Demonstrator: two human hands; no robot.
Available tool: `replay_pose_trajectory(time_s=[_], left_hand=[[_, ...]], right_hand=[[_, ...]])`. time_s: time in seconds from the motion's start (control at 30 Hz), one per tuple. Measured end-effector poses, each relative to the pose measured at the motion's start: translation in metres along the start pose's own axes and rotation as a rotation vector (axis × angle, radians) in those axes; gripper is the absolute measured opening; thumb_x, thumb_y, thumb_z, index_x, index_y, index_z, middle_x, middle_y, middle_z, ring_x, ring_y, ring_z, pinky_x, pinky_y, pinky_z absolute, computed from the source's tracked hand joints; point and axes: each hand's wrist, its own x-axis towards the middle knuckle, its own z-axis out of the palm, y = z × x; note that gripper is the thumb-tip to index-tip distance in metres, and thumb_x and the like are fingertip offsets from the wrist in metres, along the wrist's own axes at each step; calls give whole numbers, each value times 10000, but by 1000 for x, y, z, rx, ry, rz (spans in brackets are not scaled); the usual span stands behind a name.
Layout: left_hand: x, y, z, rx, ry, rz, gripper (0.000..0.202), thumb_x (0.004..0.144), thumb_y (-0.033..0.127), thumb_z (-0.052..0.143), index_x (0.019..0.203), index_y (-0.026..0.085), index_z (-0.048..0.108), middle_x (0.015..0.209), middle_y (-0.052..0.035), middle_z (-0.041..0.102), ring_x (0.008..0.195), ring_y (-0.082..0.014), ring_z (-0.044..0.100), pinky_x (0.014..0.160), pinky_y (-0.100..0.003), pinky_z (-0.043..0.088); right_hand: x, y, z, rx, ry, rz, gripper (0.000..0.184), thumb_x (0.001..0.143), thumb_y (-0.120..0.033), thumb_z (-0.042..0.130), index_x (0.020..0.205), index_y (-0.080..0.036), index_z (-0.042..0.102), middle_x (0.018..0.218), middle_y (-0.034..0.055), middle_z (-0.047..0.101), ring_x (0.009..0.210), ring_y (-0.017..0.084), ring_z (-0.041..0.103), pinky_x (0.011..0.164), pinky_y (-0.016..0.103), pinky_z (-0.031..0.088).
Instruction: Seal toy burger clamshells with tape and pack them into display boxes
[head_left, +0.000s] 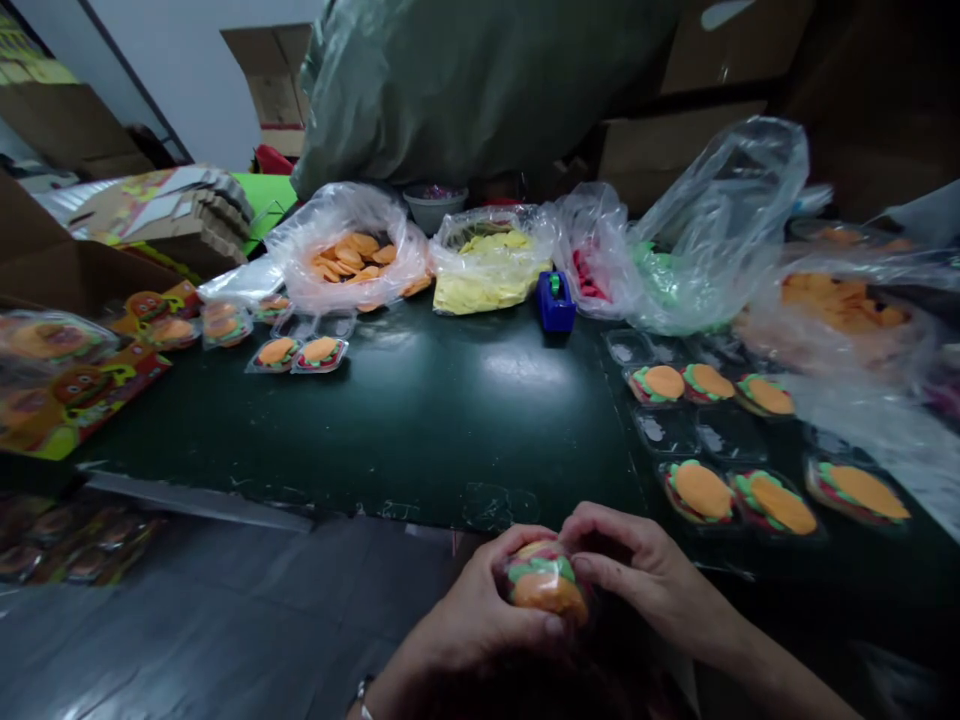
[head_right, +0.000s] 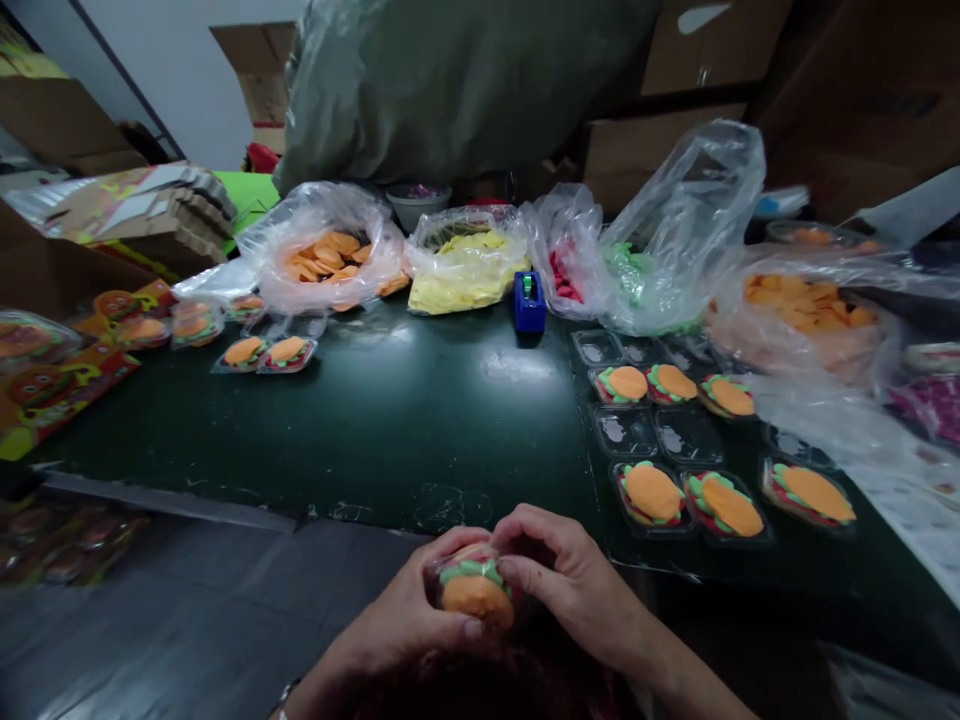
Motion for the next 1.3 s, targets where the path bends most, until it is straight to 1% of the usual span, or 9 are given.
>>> replay_pose_trajectory(time_s=[0.2, 0.4, 0.57, 0.67, 0.87, 0.97, 1.1, 1.2, 1.3], left_hand=[[15, 29, -9, 132, 22, -61, 601, 577, 104, 798, 1130, 184, 577, 957, 0, 606, 792, -117, 542, 707, -215, 421], [25, 46, -21, 277, -66, -103, 586, 561, 125, 815, 1108, 163, 608, 964, -2, 601, 833, -127, 532, 749, -229, 411], [32, 43, -25, 165, -20, -197, 615, 554, 126, 825, 1119, 157, 584, 936, -9, 628, 797, -122, 556, 746, -244, 427], [36, 42, -27, 128, -2, -225, 607, 550, 124, 829, 1105, 161, 585, 925, -8, 639, 786, -120, 568, 739, -245, 439], [42, 42, -30, 103, -28, -218, 589, 557, 145, 836, 1098, 159, 603, 938, -24, 657, 804, -135, 587, 754, -255, 450], [34, 29, -25, 26, -14, -212, 551, 592, 200, 832, 1095, 140, 616, 930, -44, 664, 793, -140, 593, 743, -254, 451], [6, -5, -20, -164, 99, -252, 562, 616, 272, 825, 1119, 124, 625, 918, -74, 680, 774, -156, 612, 711, -254, 464], [-16, -25, -22, -250, 294, -192, 518, 613, 286, 831, 1059, 103, 643, 880, -92, 693, 746, -169, 629, 697, -261, 478], [-30, -29, -29, -300, 483, -88, 484, 623, 260, 826, 1038, 95, 641, 866, -109, 703, 737, -186, 647, 707, -287, 498]], right_hand=[[21, 4, -12, 132, 12, -25, 151, 827, -326, 637, 774, -192, 680, 751, -10, 572, 717, 155, 530, 657, 252, 418], [34, 2, -21, 112, -148, 57, 233, 879, -384, 564, 775, -180, 610, 726, -10, 562, 686, 145, 507, 620, 245, 389], [41, 16, -17, -268, 22, -92, 232, 931, -298, 465, 732, -192, 521, 704, -6, 529, 652, 145, 484, 602, 259, 359], [43, 23, -16, -385, 46, -160, 240, 945, -271, 416, 725, -199, 481, 695, -5, 510, 628, 146, 469, 583, 264, 346], [39, 19, -23, -259, -29, -51, 216, 958, -290, 401, 779, -208, 490, 745, -7, 538, 681, 145, 498, 618, 252, 391], [35, 22, -19, -229, -54, -2, 207, 953, -299, 416, 780, -210, 486, 750, -8, 548, 696, 149, 502, 632, 257, 399], [31, 37, -4, -312, -120, -39, 187, 943, -227, 408, 776, -206, 491, 776, 7, 563, 714, 156, 519, 652, 275, 401], [34, 45, 3, -383, -76, -121, 174, 940, -195, 395, 797, -206, 494, 782, 13, 550, 701, 155, 515, 642, 282, 396], [43, 49, 9, -428, -34, -188, 165, 941, -199, 405, 798, -210, 486, 756, 6, 529, 670, 155, 502, 621, 287, 389]])
